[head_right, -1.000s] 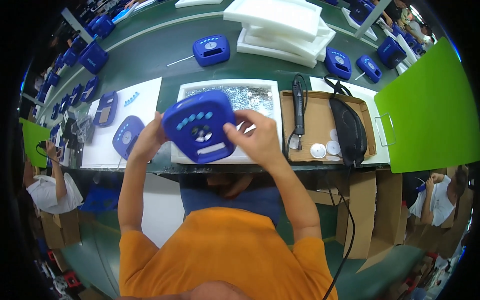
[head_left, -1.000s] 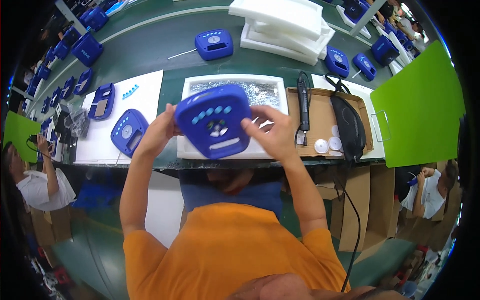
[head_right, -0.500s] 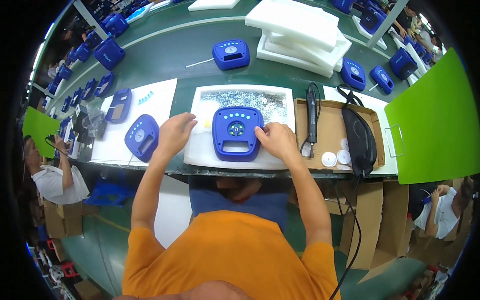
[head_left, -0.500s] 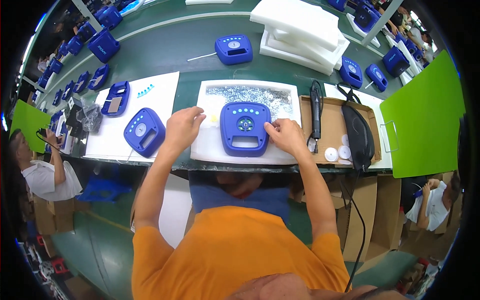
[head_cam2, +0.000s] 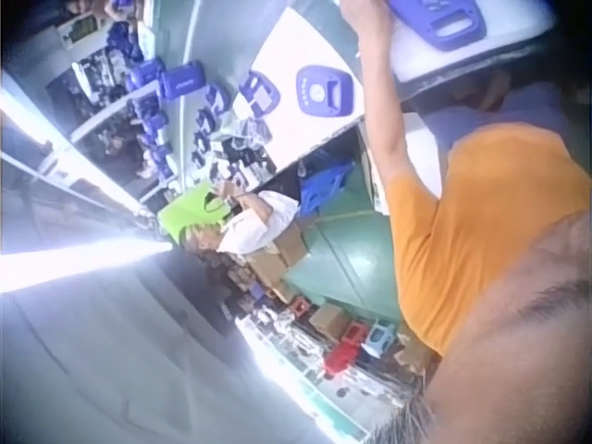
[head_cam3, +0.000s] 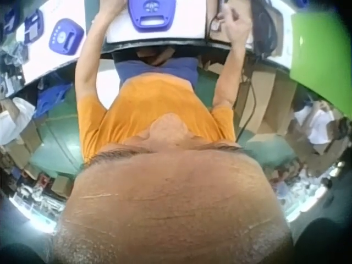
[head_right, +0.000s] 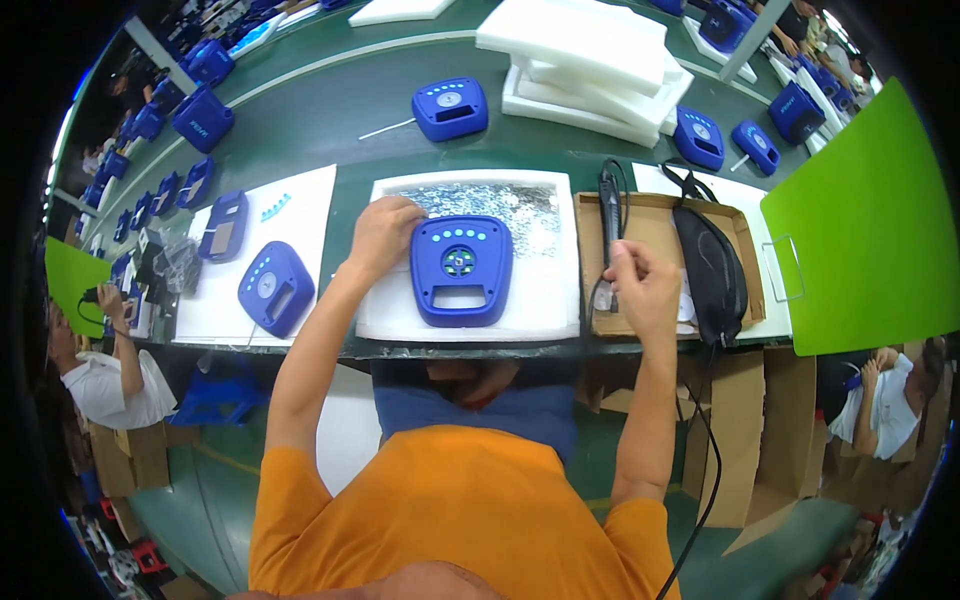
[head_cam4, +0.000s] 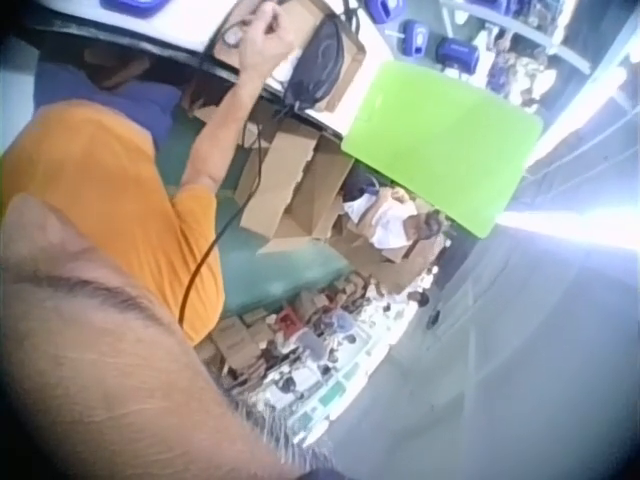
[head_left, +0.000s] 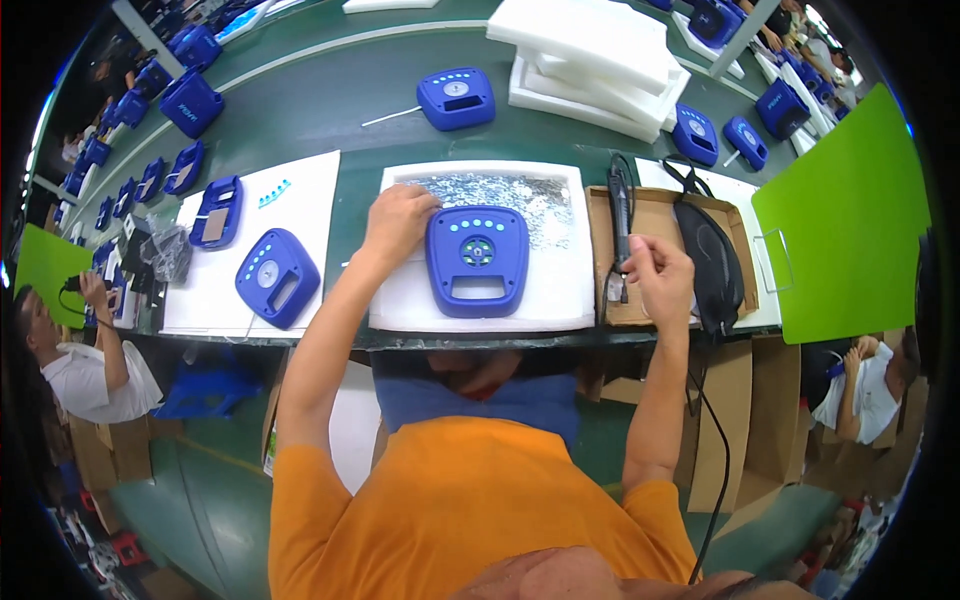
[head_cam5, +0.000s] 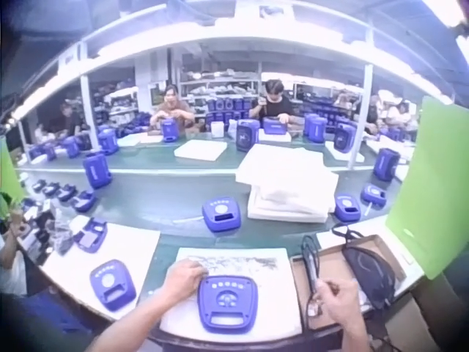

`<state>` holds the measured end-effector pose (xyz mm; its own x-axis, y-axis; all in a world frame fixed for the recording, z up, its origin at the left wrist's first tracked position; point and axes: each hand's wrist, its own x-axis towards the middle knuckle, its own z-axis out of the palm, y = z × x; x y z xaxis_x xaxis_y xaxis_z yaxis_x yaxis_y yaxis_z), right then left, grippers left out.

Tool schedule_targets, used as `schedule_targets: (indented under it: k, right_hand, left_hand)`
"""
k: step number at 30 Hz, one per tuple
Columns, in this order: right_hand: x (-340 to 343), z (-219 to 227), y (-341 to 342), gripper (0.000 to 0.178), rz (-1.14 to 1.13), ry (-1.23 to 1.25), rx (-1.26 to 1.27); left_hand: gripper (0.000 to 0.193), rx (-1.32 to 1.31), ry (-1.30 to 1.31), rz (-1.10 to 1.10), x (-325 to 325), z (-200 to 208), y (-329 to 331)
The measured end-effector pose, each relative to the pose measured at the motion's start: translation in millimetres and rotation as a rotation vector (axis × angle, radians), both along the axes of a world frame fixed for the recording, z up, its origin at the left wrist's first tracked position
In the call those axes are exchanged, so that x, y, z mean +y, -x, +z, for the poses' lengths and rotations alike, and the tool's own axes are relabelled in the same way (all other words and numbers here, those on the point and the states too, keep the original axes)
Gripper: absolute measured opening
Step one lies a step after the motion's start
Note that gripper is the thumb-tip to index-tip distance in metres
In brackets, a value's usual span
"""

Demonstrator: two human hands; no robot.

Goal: Assembling internal components into blue electronic device housings using an electric screwdriver at a factory workstation.

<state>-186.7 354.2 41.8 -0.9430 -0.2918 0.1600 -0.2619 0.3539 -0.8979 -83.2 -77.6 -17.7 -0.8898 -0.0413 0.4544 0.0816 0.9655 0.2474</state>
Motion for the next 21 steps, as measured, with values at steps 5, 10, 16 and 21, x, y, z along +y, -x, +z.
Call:
schedule_targets:
  k: [5,10,16,21]
  right_hand:
    - [58,-7,17,0.025,-0.169,-0.026,-0.025]
    - [85,-19,4,0.038,-0.184,-0.546,0.064]
    - [69,-8,-12,0.042,0.009,-0.926,0.117]
    - [72,-9,-5,0.030,-0.006,-0.835,0.069]
  left_hand:
    - [0.010,-0.024,-0.084,0.075,-14,-1,-3]
    - [0.008,-0.059,-0.035,0.062,-12,2,5]
    - [0.009,-0.052,-0.114,0.072,-5,11,1]
    - [0.008,0.038,-0.351,0.070,0,22,-20]
